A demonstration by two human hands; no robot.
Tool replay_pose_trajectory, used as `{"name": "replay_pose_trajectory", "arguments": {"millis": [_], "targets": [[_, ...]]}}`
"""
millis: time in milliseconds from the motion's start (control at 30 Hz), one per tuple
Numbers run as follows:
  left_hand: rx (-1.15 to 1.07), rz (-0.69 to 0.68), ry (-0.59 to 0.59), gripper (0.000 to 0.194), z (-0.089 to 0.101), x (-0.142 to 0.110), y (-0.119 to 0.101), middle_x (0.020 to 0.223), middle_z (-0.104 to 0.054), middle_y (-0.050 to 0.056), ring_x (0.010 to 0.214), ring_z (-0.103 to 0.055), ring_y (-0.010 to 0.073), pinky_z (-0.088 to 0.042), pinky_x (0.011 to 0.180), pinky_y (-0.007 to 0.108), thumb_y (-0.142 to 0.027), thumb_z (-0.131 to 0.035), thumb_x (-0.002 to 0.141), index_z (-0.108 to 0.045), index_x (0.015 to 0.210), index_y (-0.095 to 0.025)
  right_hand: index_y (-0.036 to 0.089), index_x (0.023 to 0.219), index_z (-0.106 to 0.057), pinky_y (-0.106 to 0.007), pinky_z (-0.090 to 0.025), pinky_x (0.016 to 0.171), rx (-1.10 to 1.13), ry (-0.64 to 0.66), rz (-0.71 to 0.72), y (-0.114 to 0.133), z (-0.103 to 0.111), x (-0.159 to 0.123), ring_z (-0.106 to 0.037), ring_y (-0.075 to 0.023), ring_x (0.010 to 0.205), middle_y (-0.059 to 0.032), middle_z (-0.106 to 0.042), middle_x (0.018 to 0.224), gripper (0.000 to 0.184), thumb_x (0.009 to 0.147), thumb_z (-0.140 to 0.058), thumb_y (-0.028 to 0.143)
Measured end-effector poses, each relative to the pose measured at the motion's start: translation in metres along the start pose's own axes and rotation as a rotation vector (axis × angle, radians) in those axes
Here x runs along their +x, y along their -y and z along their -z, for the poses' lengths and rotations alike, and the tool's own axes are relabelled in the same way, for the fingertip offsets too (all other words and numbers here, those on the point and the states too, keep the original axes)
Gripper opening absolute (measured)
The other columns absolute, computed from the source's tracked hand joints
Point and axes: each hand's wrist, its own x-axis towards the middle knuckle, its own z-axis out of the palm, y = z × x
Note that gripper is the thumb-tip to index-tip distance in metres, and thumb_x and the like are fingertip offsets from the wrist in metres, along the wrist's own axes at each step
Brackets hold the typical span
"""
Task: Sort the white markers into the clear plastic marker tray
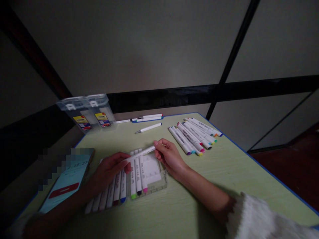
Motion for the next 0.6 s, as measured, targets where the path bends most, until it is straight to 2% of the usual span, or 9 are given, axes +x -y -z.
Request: {"name": "replay_pose_trajectory", "arguments": {"millis": [233,600], "targets": [[0.123,0.0,-0.035,0.029,-0.0013,-0.0016,-0.0117,0.047,-0.047,-0.005,0.044,-0.041,0.0091,-0.035,0.047,0.02,-0.026,-0.038,0.077,-0.047,0.051,-0.017,0.017,0.057,-0.046,-0.019,-0.018,0.039,-0.02,0.006,0.015,0.0002,-0.0011,-0.0009,-0.03,-0.0048,0.039,0.0067,-0.044,0.042,0.03,0.061,-0.068,0.036],[0.218,-0.043,-0.056,0.035,0.0006,-0.0024,-0.0044,0.047,-0.042,-0.005,0.045,-0.039,0.0101,-0.034,0.049,0.021,-0.03,-0.031,0.081,-0.043,0.05,-0.018,0.017,0.057,-0.045,-0.019,-0.016,0.039,-0.014,0.009,0.003,0.0022,-0.0018,-0.0011,-0.03,-0.0048,0.038,0.0069,-0.044,0.041,0.03,0.06,-0.069,0.036]]}}
